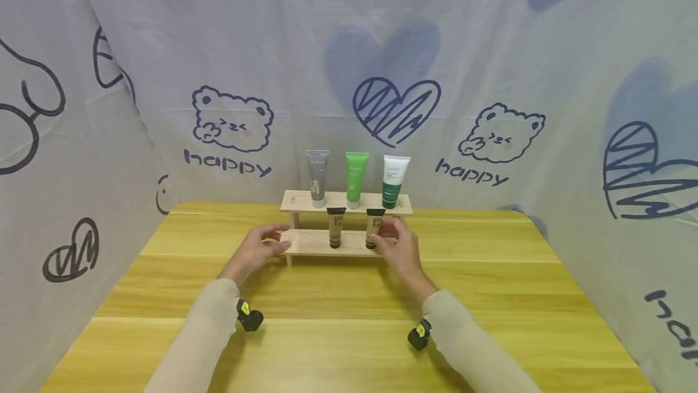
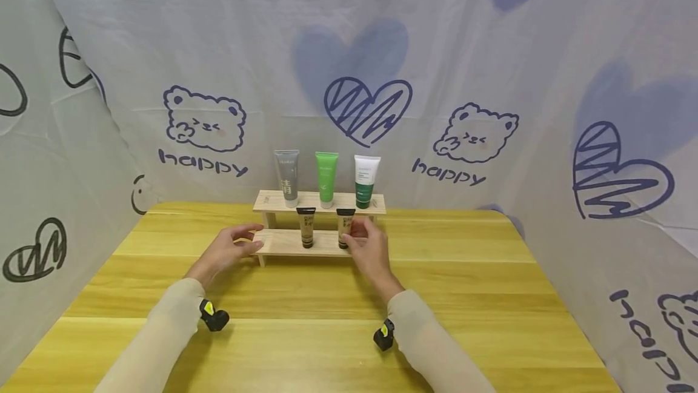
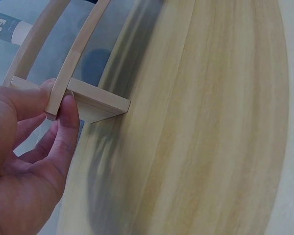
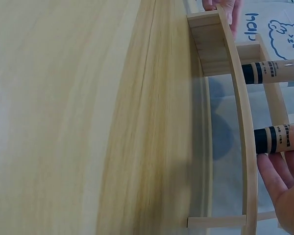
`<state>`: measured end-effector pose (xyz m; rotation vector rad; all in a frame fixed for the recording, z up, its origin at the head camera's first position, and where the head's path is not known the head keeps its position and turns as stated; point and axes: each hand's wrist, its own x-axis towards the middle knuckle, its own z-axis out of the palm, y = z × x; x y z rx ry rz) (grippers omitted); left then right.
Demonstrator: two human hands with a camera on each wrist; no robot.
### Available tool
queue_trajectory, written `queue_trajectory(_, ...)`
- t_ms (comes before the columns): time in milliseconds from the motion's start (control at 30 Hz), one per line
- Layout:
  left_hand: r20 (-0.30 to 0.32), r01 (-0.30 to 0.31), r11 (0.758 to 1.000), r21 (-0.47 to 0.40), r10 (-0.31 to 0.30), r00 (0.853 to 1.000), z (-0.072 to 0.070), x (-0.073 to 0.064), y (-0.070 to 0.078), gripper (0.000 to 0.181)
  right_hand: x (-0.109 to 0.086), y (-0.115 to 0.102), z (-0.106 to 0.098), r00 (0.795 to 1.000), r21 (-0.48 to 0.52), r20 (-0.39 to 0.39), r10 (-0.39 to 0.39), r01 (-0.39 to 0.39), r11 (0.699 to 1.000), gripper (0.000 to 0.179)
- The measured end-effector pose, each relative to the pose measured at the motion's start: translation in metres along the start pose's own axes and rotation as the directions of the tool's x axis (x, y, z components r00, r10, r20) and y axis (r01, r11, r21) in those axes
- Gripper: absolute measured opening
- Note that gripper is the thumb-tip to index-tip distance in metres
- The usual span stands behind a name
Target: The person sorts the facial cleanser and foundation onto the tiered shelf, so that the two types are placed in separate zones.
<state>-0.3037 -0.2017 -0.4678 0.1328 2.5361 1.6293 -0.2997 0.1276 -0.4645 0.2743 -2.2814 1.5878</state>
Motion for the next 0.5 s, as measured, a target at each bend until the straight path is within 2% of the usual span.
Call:
queue_trajectory(300,0.003,-0.021,1.000,0.011,0.021,1.000,0.003,0.005,0.000,0.051,0.000,0.001,-0.009,0.997,-0.044,0.070,0.012,-0.009,0.999,0.033)
queue_trajectory(500,0.016,-0.054,0.998,-0.027,0.055,0.998,0.003,0.006,-0.005,0.051,0.001,0.007,-0.023,0.992,-0.058,0.113,0.055,-0.048,0.997,0.034)
